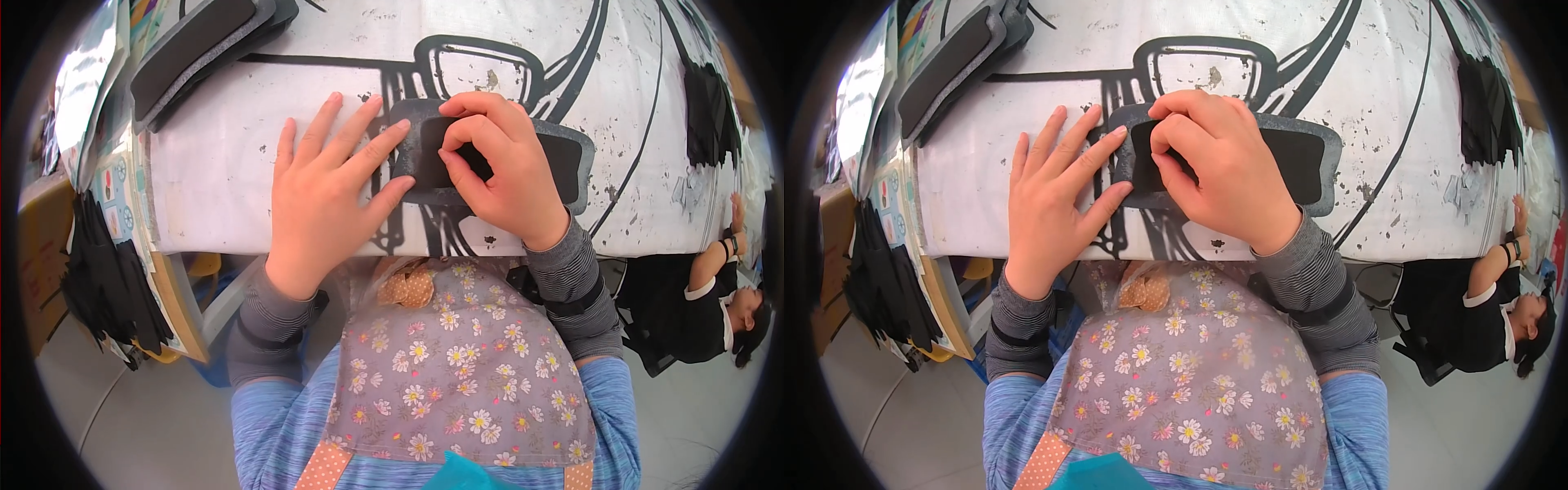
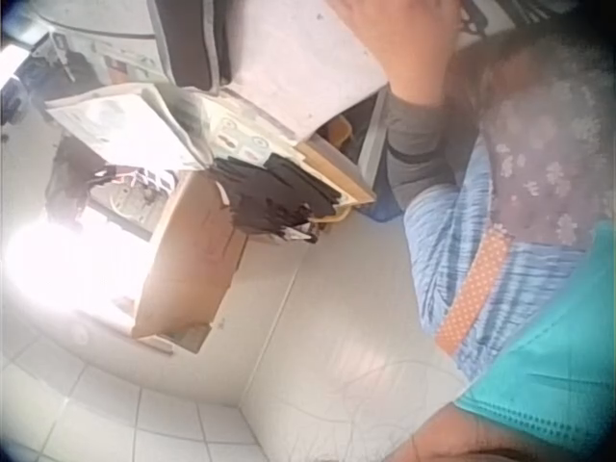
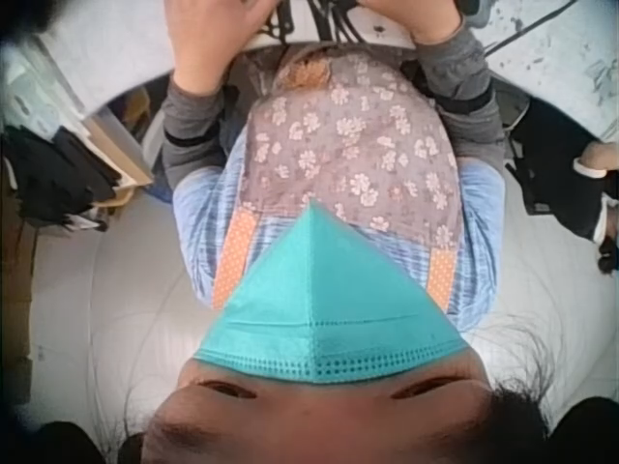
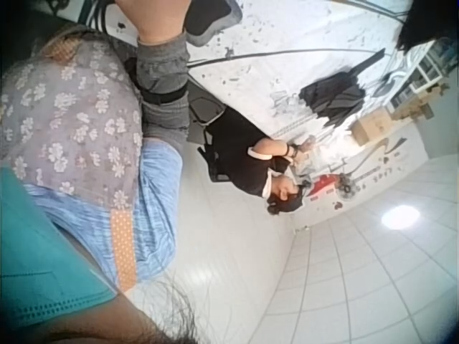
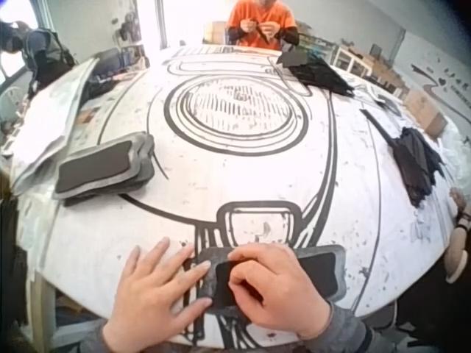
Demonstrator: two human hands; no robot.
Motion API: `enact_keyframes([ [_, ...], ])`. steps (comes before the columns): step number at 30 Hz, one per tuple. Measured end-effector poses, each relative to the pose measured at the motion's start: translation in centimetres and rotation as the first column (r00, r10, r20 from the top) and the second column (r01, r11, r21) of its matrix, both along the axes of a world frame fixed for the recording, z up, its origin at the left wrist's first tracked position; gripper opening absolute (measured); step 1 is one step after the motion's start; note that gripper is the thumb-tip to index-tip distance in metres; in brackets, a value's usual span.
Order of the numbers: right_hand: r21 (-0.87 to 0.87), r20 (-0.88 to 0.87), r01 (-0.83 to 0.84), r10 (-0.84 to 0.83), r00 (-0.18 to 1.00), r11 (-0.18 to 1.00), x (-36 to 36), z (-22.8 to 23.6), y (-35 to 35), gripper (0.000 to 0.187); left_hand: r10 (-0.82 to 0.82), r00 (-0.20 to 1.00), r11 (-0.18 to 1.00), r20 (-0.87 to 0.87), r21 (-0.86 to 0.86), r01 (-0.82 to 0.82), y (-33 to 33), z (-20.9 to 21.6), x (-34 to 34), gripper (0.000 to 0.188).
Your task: Folding and pressing the edges of shoe fabric components on a work table.
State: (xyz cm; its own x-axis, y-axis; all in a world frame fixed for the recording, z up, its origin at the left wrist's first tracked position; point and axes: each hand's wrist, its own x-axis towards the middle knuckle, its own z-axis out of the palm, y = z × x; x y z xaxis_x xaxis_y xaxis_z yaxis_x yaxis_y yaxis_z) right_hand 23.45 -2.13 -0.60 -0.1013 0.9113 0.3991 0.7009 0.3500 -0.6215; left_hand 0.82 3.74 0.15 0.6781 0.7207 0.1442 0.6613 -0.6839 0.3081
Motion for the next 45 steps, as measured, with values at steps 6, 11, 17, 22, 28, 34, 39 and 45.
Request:
enact_keyframes([
  [6,0.012,0.092,0.0,-0.001,0.996,1.0,0.0,0.0,0.1,0.017,0.002,1.0,1.0,-0.001,-0.002,-0.002,0.0,-0.1,-0.1,0.051],
  [11,-0.004,0.111,-0.002,0.002,0.994,1.0,0.0,-0.1,0.1,0.018,0.003,1.0,1.0,0.009,-0.015,-0.003,0.0,0.0,-0.1,0.05],
  [17,0.0,0.214,0.003,-0.003,0.977,1.0,0.1,-0.2,-0.1,0.023,0.001,0.999,1.0,0.032,-0.017,-0.001,0.2,-0.1,-0.2,0.05],
  [22,-0.091,0.434,0.054,-0.01,0.901,0.994,-0.1,0.3,-2.4,0.041,0.008,0.999,1.0,0.046,-0.014,-0.008,0.1,-0.1,-0.2,0.049],
  [28,-0.222,0.561,0.155,-0.004,0.828,0.962,0.9,1.0,-5.3,0.07,0.012,0.999,1.0,0.049,0.007,-0.012,-0.3,0.0,-0.1,0.046],
  [34,-0.173,0.501,0.217,-0.104,0.859,0.961,1.5,0.1,-6.6,0.086,0.074,0.997,0.969,0.015,0.235,-0.075,-0.9,2.0,1.5,0.047],
  [39,-0.067,0.504,0.17,-0.113,0.856,0.983,1.8,-1.1,-6.6,0.079,-0.219,0.974,0.975,0.058,-0.03,0.221,-4.0,0.5,7.1,0.081],
  [45,-0.106,0.399,0.285,-0.222,0.89,0.953,3.1,-0.8,-8.7,0.084,-0.118,0.987,0.993,-0.11,0.011,0.12,-3.9,-0.6,6.1,0.086],
])
